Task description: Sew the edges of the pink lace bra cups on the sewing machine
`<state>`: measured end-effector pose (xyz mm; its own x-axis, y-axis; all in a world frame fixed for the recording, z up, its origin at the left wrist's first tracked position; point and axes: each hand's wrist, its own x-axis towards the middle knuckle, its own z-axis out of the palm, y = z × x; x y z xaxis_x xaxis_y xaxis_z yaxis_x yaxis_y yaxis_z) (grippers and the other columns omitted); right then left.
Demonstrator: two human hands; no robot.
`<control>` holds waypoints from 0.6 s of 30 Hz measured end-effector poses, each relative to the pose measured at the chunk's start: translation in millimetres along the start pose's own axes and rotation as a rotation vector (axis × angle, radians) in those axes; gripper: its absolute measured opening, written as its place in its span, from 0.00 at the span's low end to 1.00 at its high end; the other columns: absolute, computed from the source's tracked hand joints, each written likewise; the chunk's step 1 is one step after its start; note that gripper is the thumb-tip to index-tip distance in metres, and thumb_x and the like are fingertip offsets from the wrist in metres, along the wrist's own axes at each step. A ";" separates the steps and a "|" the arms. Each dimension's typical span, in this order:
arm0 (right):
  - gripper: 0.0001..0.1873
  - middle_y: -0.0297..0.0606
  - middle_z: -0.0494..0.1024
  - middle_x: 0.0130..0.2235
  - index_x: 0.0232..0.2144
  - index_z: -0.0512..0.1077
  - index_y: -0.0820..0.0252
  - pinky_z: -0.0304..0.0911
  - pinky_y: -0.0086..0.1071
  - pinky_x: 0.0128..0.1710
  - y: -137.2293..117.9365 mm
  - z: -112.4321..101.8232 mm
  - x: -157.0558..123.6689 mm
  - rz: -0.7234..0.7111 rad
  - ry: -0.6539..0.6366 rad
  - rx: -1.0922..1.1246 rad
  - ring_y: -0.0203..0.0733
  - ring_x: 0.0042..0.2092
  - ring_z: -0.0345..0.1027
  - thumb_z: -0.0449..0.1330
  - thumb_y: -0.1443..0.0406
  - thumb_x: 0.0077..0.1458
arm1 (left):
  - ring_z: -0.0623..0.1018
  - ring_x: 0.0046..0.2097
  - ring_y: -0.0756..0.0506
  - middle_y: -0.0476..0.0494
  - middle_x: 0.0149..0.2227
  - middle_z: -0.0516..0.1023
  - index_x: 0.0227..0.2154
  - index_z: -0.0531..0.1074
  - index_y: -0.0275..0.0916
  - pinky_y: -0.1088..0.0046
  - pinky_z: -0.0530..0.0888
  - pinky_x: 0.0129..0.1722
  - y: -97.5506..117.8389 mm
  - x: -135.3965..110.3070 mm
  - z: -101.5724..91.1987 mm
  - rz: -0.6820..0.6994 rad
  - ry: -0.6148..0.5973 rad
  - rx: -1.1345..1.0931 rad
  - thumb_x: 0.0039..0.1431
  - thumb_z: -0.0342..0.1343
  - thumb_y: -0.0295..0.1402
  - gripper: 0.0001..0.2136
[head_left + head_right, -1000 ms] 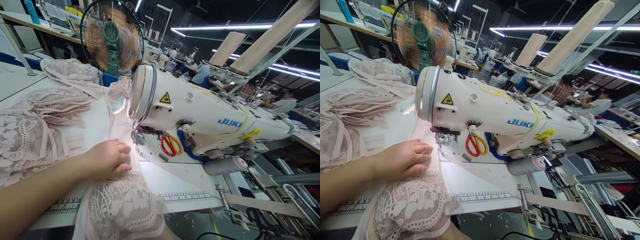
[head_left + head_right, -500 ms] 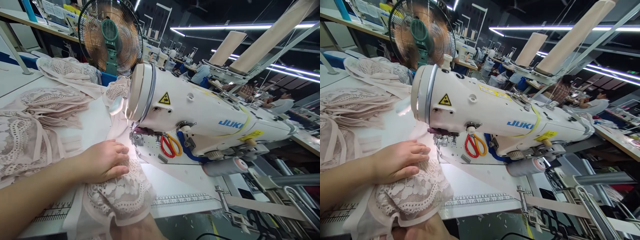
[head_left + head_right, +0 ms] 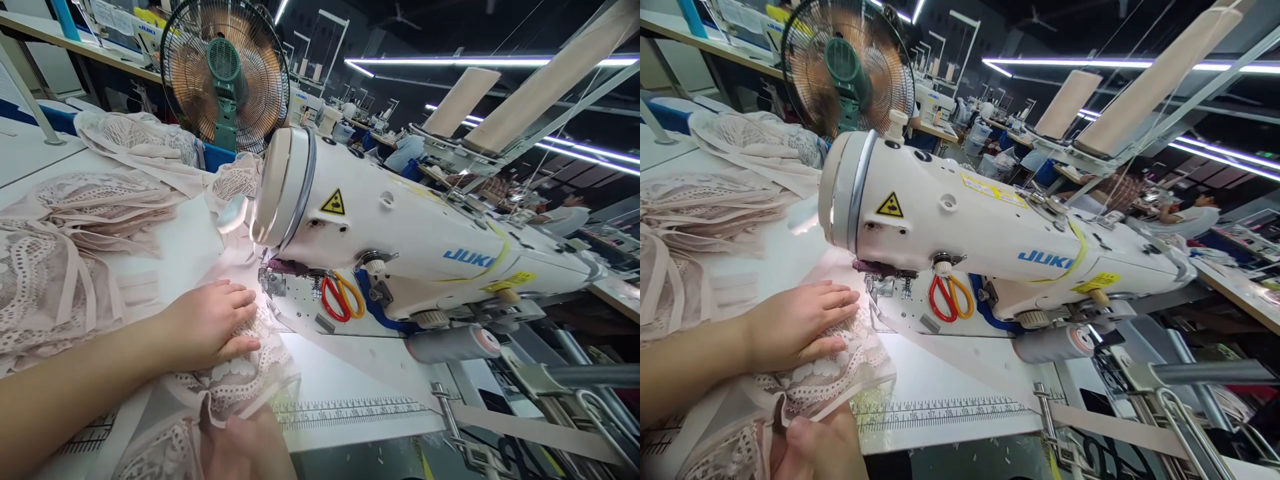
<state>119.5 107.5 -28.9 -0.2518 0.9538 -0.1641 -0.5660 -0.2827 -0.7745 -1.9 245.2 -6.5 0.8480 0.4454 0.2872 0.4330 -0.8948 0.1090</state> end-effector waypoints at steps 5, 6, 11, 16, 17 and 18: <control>0.31 0.42 0.77 0.46 0.52 0.70 0.50 0.68 0.55 0.48 -2.8 6.7 0.1 0.027 0.014 0.065 0.56 0.51 0.70 0.61 0.52 0.43 | 0.75 0.48 0.36 0.32 0.49 0.76 0.45 0.74 0.34 0.56 0.68 0.49 -2.8 0.9 6.3 0.010 0.022 0.050 0.67 0.36 0.48 0.27; 0.30 0.41 0.77 0.46 0.51 0.70 0.50 0.68 0.55 0.48 -2.7 7.3 0.6 0.032 0.012 0.068 0.56 0.51 0.70 0.61 0.53 0.43 | 0.75 0.49 0.36 0.33 0.50 0.75 0.46 0.73 0.34 0.56 0.68 0.49 -4.0 0.8 7.1 0.011 0.026 0.056 0.67 0.36 0.48 0.26; 0.28 0.42 0.76 0.47 0.50 0.70 0.51 0.67 0.56 0.50 -0.2 9.8 4.8 0.007 0.006 0.068 0.56 0.52 0.69 0.59 0.54 0.44 | 0.75 0.48 0.36 0.33 0.51 0.75 0.47 0.73 0.35 0.58 0.70 0.48 -11.2 1.7 5.0 0.009 0.017 0.061 0.67 0.36 0.48 0.26; 0.30 0.42 0.75 0.49 0.51 0.70 0.51 0.67 0.53 0.52 -0.8 12.3 9.1 0.004 -0.001 0.069 0.56 0.58 0.63 0.59 0.53 0.44 | 0.76 0.49 0.36 0.32 0.52 0.74 0.48 0.73 0.34 0.59 0.71 0.48 -18.7 6.1 -1.3 -0.014 -0.036 0.044 0.67 0.35 0.47 0.27; 0.31 0.41 0.75 0.49 0.51 0.70 0.51 0.66 0.53 0.53 -1.7 12.7 9.8 0.002 -0.006 0.055 0.55 0.59 0.62 0.59 0.52 0.44 | 0.75 0.50 0.36 0.32 0.53 0.74 0.49 0.72 0.34 0.59 0.70 0.49 -20.4 6.6 -1.6 -0.021 -0.053 0.046 0.67 0.35 0.47 0.27; 0.31 0.40 0.75 0.50 0.51 0.70 0.51 0.66 0.52 0.53 -2.6 13.1 10.5 0.001 -0.009 0.036 0.55 0.59 0.62 0.59 0.51 0.44 | 0.74 0.52 0.36 0.32 0.54 0.73 0.50 0.72 0.33 0.59 0.69 0.51 -22.0 6.9 -1.3 -0.032 -0.067 0.050 0.67 0.35 0.47 0.27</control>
<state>108.0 116.9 -20.6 -0.2596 0.9525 -0.1591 -0.5938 -0.2874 -0.7515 -6.0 267.9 -5.7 0.8516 0.4760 0.2195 0.4731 -0.8783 0.0689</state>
